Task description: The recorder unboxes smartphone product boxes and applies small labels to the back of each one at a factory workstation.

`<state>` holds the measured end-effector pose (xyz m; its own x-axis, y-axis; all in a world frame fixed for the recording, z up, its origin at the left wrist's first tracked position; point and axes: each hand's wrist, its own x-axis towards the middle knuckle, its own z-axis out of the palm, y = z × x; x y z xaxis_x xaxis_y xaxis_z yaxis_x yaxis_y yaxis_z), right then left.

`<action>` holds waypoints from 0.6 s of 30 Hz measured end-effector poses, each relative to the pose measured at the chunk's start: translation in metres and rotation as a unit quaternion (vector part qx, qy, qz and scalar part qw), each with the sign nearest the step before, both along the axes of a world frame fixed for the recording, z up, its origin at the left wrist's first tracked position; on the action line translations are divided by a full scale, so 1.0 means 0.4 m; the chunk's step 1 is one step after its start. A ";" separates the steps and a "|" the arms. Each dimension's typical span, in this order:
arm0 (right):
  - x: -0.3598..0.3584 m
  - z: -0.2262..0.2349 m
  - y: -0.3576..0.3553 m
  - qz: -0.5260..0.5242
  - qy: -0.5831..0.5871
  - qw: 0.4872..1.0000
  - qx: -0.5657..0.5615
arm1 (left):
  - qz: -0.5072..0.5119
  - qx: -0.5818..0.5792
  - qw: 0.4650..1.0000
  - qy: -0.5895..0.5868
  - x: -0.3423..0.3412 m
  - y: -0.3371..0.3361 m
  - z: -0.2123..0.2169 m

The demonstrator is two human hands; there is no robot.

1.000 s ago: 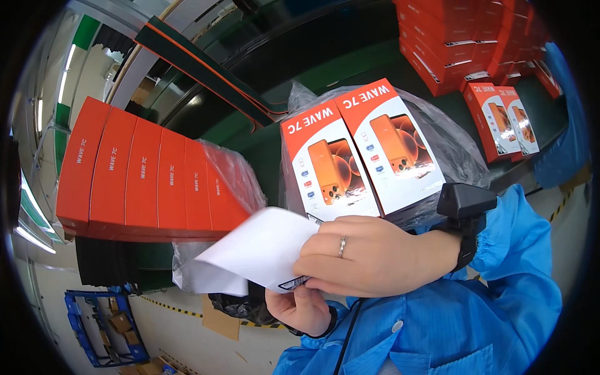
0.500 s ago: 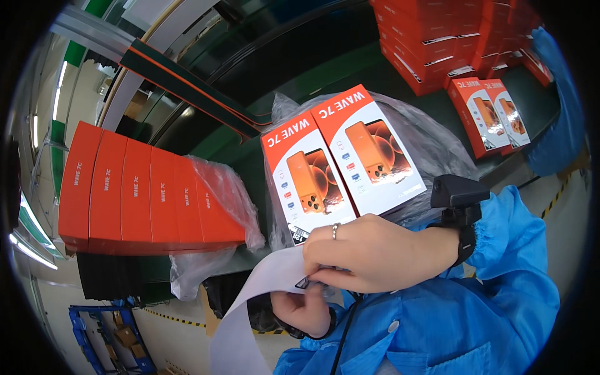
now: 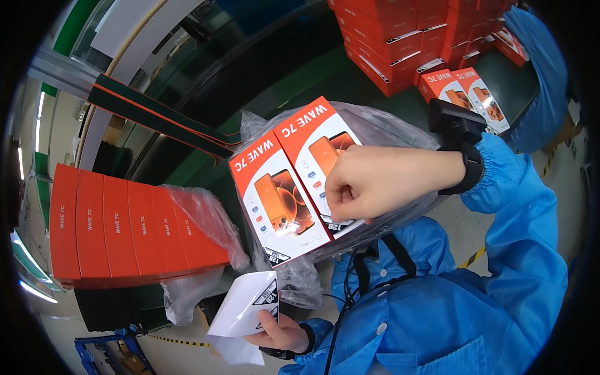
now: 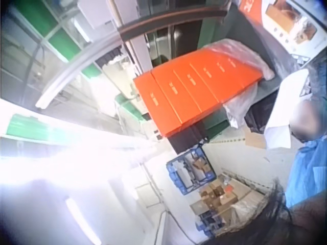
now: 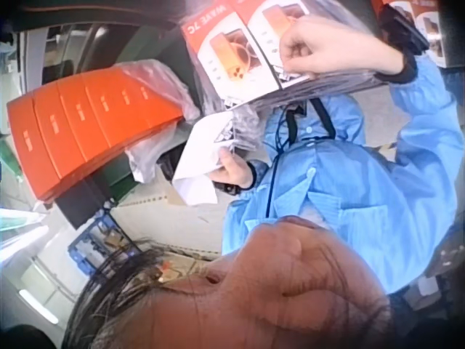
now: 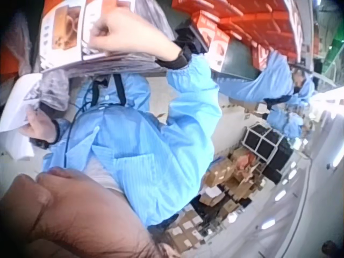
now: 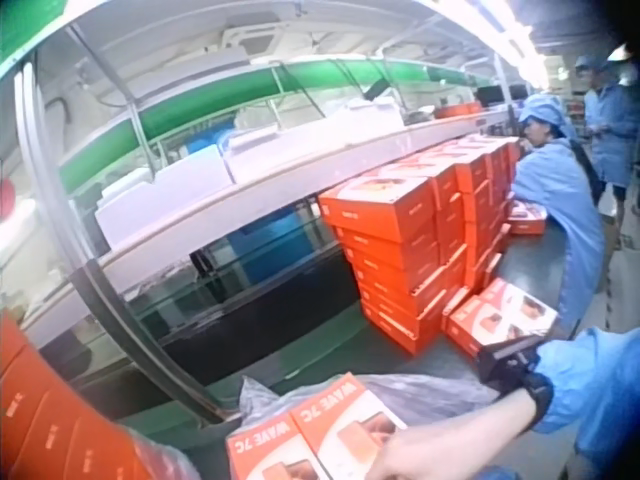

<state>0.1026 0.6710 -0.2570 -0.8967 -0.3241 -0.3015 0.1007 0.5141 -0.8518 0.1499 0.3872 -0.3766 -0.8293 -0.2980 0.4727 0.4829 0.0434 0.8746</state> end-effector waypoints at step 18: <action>0.009 -0.038 -0.001 0.024 0.061 0.997 0.044 | 0.004 -0.018 1.000 0.000 -0.019 0.028 0.021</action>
